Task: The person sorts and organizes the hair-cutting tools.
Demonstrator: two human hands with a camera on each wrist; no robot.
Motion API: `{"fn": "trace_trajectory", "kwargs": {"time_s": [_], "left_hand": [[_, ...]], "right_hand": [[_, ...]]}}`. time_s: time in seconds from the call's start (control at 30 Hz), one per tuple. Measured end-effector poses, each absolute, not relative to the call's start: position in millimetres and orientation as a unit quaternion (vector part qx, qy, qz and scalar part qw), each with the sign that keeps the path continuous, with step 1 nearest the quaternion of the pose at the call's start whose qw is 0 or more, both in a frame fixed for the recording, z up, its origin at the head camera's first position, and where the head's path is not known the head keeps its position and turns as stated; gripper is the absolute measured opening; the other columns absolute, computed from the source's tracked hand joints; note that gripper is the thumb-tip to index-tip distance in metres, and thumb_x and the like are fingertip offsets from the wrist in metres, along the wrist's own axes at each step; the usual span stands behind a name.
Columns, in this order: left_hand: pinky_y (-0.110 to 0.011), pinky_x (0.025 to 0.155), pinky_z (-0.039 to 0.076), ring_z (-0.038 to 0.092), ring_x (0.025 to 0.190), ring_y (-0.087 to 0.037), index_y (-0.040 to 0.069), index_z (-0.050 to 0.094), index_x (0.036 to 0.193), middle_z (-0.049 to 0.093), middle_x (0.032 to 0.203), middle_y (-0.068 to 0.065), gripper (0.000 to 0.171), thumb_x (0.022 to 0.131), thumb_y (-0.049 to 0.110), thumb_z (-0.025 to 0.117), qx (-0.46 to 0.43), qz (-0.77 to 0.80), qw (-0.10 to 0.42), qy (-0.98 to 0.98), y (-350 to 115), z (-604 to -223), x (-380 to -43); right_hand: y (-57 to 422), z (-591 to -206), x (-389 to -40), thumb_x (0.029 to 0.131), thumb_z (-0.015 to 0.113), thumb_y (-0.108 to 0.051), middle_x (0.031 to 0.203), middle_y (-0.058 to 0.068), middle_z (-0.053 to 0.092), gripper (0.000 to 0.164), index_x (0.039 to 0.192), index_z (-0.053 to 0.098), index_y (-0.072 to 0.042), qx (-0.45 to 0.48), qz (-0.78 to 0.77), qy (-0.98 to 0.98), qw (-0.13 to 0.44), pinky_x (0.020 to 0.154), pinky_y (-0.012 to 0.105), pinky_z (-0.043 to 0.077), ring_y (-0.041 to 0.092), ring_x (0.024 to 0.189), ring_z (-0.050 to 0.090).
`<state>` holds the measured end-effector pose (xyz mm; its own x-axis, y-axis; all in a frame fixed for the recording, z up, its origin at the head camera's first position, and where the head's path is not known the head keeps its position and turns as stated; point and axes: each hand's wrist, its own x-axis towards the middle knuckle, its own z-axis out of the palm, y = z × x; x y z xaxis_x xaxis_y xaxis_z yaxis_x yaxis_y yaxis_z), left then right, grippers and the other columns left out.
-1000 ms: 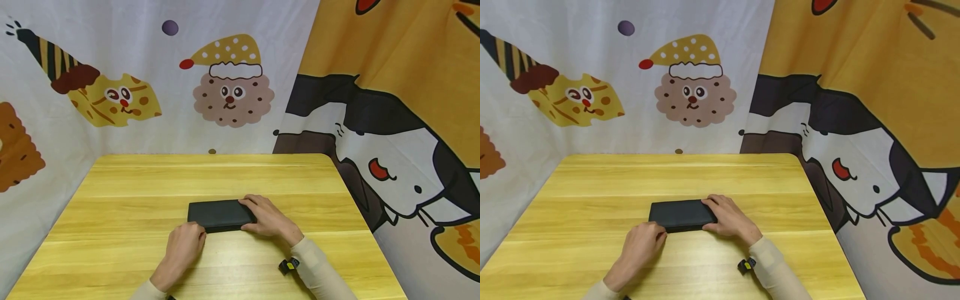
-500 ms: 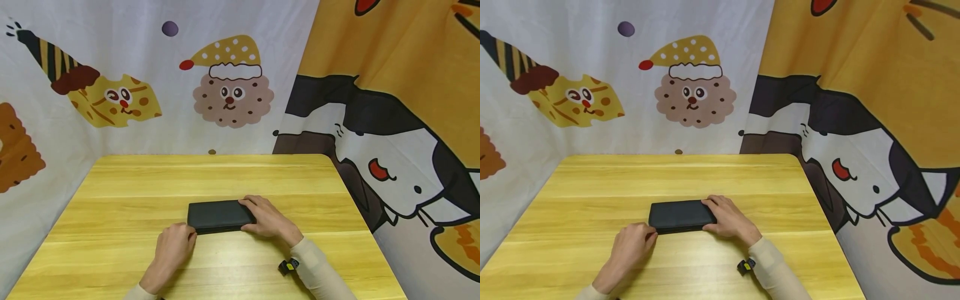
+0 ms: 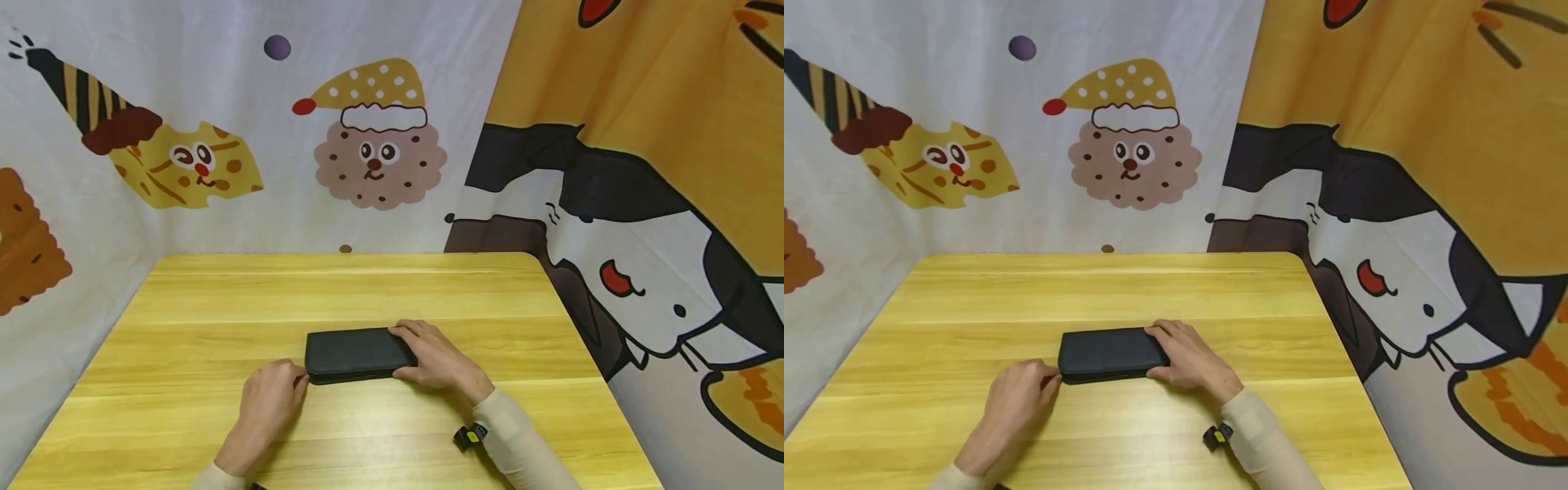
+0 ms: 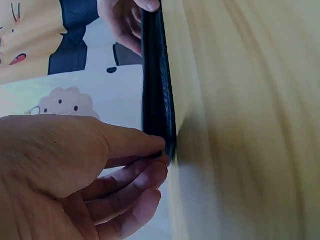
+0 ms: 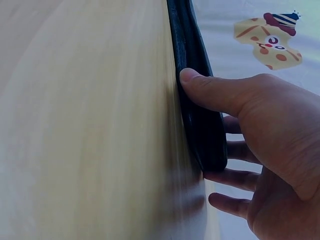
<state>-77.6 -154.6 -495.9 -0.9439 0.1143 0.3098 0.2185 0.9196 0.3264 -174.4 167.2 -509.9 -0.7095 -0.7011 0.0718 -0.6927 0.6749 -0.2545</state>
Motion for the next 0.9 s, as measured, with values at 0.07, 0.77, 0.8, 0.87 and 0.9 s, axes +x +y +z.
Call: {"fn": "trace_trajectory", "kwargs": {"time_s": [0.07,0.77,0.8,0.87,0.9], "left_hand": [[-0.032,0.041,0.045,0.055,0.052,-0.013,0.014,0.082,0.074,0.069,0.065,-0.002,0.009,0.080,0.008,0.083,-0.088,-0.183,0.140,-0.969,-157,-496,-81],[-0.030,0.045,0.046,0.051,0.053,-0.010,0.019,0.078,0.069,0.067,0.065,0.003,0.018,0.082,0.007,0.082,-0.138,-0.168,0.138,-0.966,-178,-502,-103],[-0.030,0.044,0.045,0.050,0.052,-0.010,0.020,0.077,0.068,0.066,0.064,0.003,0.020,0.082,0.007,0.081,-0.140,-0.166,0.138,-0.966,-178,-502,-104],[-0.029,0.043,0.043,0.048,0.051,-0.010,0.020,0.074,0.066,0.064,0.063,0.003,0.023,0.083,0.006,0.080,-0.142,-0.163,0.141,-0.966,-179,-503,-105],[-0.028,0.043,0.043,0.047,0.051,-0.010,0.020,0.074,0.065,0.063,0.063,0.004,0.023,0.083,0.006,0.080,-0.143,-0.164,0.142,-0.966,-179,-503,-105]], "right_hand": [[167,-510,-174,0.090,0.071,-0.058,0.158,0.010,0.041,0.086,0.158,0.043,-0.014,-0.381,-0.132,0.915,0.015,0.114,0.051,0.036,0.027,0.142,0.035],[166,-507,-172,0.092,0.071,-0.054,0.158,0.010,0.041,0.083,0.158,0.044,-0.013,-0.379,-0.134,0.915,0.014,0.116,0.052,0.034,0.026,0.142,0.035],[166,-507,-172,0.092,0.071,-0.054,0.158,0.010,0.041,0.083,0.158,0.044,-0.012,-0.380,-0.134,0.915,0.014,0.116,0.052,0.034,0.026,0.142,0.035],[165,-507,-172,0.092,0.071,-0.054,0.158,0.011,0.042,0.083,0.157,0.044,-0.012,-0.380,-0.134,0.915,0.014,0.116,0.052,0.033,0.027,0.142,0.035],[165,-507,-172,0.092,0.071,-0.054,0.158,0.011,0.042,0.083,0.157,0.044,-0.011,-0.380,-0.134,0.915,0.013,0.116,0.052,0.033,0.027,0.142,0.035]]}}
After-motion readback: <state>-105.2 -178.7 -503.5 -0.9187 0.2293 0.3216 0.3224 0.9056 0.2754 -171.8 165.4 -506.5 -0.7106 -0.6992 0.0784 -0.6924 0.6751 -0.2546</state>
